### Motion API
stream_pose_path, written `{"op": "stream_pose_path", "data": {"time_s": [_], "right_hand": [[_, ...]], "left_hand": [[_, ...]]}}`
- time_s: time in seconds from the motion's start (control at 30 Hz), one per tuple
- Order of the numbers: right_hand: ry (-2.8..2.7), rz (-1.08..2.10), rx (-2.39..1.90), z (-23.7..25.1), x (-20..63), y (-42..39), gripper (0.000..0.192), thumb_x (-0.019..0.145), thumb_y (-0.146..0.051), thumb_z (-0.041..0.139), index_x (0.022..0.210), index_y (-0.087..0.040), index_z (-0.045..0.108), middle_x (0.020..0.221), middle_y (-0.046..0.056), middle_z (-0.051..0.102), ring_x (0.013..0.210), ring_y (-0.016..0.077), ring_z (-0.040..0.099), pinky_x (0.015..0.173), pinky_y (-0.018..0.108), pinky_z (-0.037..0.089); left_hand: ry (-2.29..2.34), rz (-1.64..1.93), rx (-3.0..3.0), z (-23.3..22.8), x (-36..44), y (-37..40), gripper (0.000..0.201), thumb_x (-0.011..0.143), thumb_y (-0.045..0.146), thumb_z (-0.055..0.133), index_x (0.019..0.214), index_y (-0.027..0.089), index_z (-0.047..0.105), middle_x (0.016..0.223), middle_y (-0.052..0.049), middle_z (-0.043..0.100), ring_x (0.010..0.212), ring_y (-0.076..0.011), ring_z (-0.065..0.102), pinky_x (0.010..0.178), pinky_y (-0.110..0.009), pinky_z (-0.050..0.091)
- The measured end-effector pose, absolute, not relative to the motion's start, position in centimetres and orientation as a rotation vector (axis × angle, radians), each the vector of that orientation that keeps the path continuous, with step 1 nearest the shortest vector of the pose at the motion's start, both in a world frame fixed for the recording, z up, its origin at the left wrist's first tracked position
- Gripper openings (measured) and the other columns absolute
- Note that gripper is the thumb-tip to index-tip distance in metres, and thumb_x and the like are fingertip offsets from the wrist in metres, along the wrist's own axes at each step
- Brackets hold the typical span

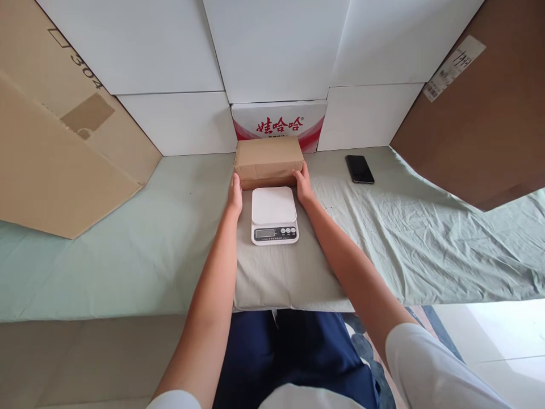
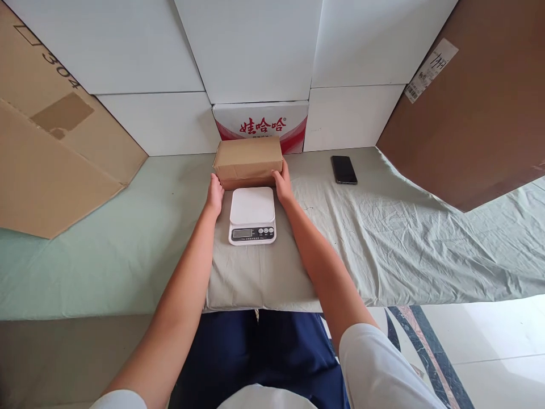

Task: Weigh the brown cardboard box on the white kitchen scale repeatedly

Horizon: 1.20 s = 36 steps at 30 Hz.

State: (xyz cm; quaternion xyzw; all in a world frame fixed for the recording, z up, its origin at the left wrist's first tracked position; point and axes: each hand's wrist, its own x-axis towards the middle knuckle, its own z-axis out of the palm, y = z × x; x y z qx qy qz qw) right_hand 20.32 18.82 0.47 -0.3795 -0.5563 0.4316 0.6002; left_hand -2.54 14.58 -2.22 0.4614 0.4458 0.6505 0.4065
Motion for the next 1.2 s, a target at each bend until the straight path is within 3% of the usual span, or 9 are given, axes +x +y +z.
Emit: {"op": "stream_pose_path", "data": {"time_s": [0.1,0.2,0.3,0.53,0.83,1.0,1.2], "right_hand": [[-1.254,1.051,-0.913,0.3,20.7,19.0,0.05,0.078,-0.042,0.052,0.126,-0.028,0.055,0.146,0.003,0.059,0.144,0.0266,0.047,0.131,0.053,0.033],[-1.215,1.085,-0.917,0.1,20.9,19.2,0.059,0.078,-0.043,0.051,0.136,-0.029,0.047,0.152,0.003,0.053,0.147,0.0253,0.044,0.132,0.051,0.031],[-1.239,1.07,-0.916,0.2,20.8,18.8,0.059,0.078,-0.044,0.053,0.135,-0.029,0.048,0.152,0.003,0.054,0.147,0.0255,0.044,0.132,0.05,0.031],[-1.241,1.025,-0.899,0.5,20.3,18.2,0.059,0.075,-0.039,0.056,0.132,-0.029,0.049,0.142,0.004,0.059,0.141,0.028,0.048,0.13,0.053,0.034],[-1.248,1.013,-0.907,0.4,20.4,18.3,0.053,0.076,-0.04,0.055,0.128,-0.029,0.051,0.141,0.005,0.059,0.14,0.0279,0.048,0.129,0.053,0.034],[-1.256,1.007,-0.914,0.5,20.5,18.0,0.045,0.08,-0.041,0.055,0.123,-0.029,0.054,0.141,0.003,0.06,0.138,0.0278,0.049,0.128,0.053,0.036],[-1.251,0.99,-0.903,0.2,20.5,18.3,0.041,0.081,-0.042,0.056,0.12,-0.029,0.055,0.139,0.003,0.061,0.138,0.0281,0.05,0.128,0.054,0.037]], "left_hand": [[1.14,1.625,1.125,-1.7,-3.0,14.8,0.089,0.091,0.085,0.03,0.15,0.023,0.055,0.165,-0.013,0.049,0.158,-0.0264,0.039,0.131,-0.043,0.029],[1.16,1.616,1.1,-1.4,-3.6,14.9,0.09,0.09,0.086,0.026,0.15,0.026,0.055,0.168,-0.011,0.044,0.159,-0.026,0.036,0.132,-0.043,0.028],[1.155,1.581,1.077,-1.3,-3.8,14.8,0.091,0.09,0.086,0.022,0.15,0.027,0.055,0.168,-0.011,0.043,0.159,-0.0262,0.037,0.131,-0.045,0.028],[1.101,1.597,1.124,-1.4,-2.8,15.2,0.093,0.087,0.088,0.031,0.149,0.024,0.057,0.167,-0.012,0.045,0.158,-0.0267,0.038,0.131,-0.042,0.03],[1.131,1.628,1.111,-1.8,-2.5,15.4,0.084,0.094,0.079,0.029,0.152,0.024,0.053,0.168,-0.01,0.043,0.159,-0.0234,0.038,0.132,-0.041,0.028],[1.114,1.625,1.121,-1.6,-2.4,15.2,0.084,0.092,0.083,0.03,0.147,0.026,0.058,0.163,-0.01,0.051,0.158,-0.025,0.04,0.132,-0.044,0.028],[1.1,1.619,1.139,-1.4,-2.5,15.0,0.088,0.088,0.087,0.034,0.146,0.027,0.059,0.165,-0.009,0.049,0.159,-0.0256,0.037,0.131,-0.042,0.029]]}}
